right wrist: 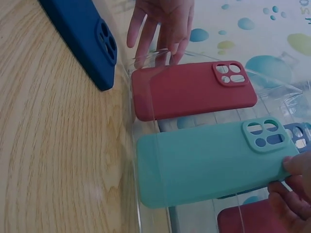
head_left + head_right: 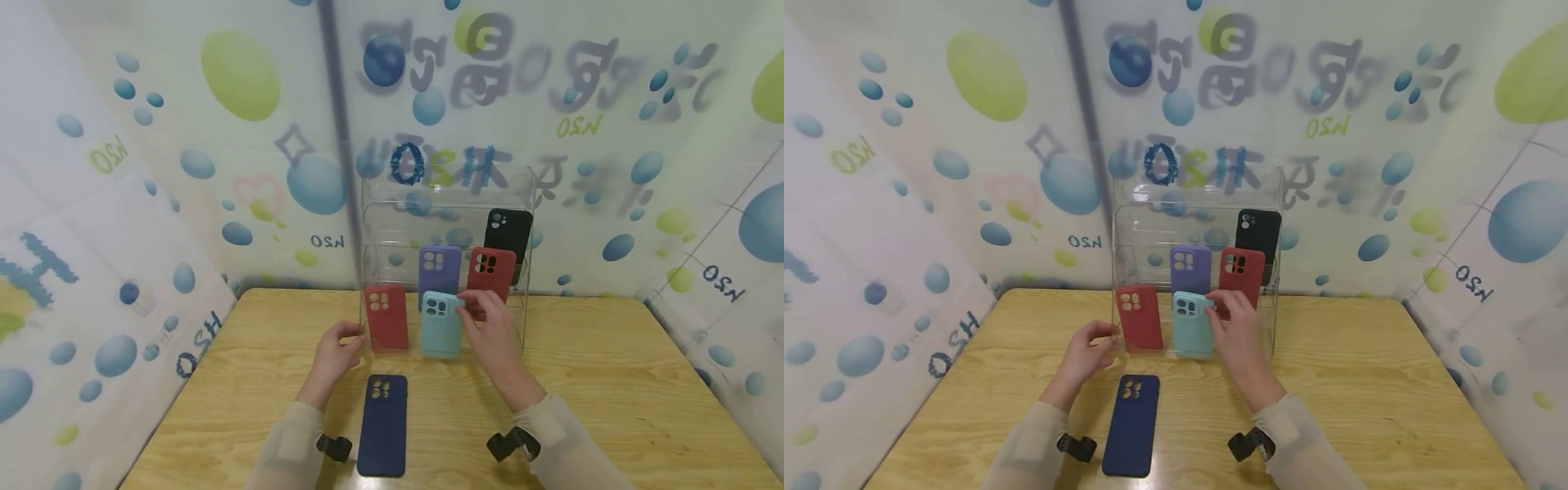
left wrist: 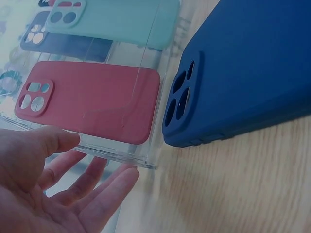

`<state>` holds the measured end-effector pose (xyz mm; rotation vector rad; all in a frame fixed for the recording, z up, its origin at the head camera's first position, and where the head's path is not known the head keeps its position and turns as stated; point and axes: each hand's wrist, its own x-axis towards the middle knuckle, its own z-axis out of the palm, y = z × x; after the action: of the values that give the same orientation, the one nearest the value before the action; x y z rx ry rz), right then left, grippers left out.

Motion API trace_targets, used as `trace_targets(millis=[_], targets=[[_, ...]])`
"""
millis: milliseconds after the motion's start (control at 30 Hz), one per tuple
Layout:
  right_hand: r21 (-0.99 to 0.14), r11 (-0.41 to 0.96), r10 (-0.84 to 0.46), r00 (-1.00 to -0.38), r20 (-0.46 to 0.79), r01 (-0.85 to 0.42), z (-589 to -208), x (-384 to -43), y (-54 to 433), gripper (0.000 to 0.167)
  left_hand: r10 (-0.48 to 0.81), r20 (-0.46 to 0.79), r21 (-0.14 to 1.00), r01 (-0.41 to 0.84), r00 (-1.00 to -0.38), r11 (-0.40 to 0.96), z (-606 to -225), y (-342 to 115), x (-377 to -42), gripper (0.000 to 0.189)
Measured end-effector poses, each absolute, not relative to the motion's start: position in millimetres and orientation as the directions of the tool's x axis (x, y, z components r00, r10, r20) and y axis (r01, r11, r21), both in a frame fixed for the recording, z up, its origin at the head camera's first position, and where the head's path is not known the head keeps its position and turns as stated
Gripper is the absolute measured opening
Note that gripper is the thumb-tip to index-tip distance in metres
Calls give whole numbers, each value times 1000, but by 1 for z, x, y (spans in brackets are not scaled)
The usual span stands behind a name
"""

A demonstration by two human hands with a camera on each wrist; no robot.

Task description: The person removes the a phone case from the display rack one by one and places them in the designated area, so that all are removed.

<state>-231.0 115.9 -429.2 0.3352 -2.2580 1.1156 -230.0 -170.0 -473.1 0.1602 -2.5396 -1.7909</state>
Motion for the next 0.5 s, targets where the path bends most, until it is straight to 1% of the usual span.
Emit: trace_targets(millis=[233, 500], targets=[[-598, 613, -7, -760, 650, -517, -421, -223, 113, 22, -103, -32, 939, -66, -994, 339, -472, -171, -230, 20], [-600, 590, 3, -742, 671, -541, -415, -218, 112, 20, -111, -42, 941, -77, -993, 330, -472, -170, -230, 20]])
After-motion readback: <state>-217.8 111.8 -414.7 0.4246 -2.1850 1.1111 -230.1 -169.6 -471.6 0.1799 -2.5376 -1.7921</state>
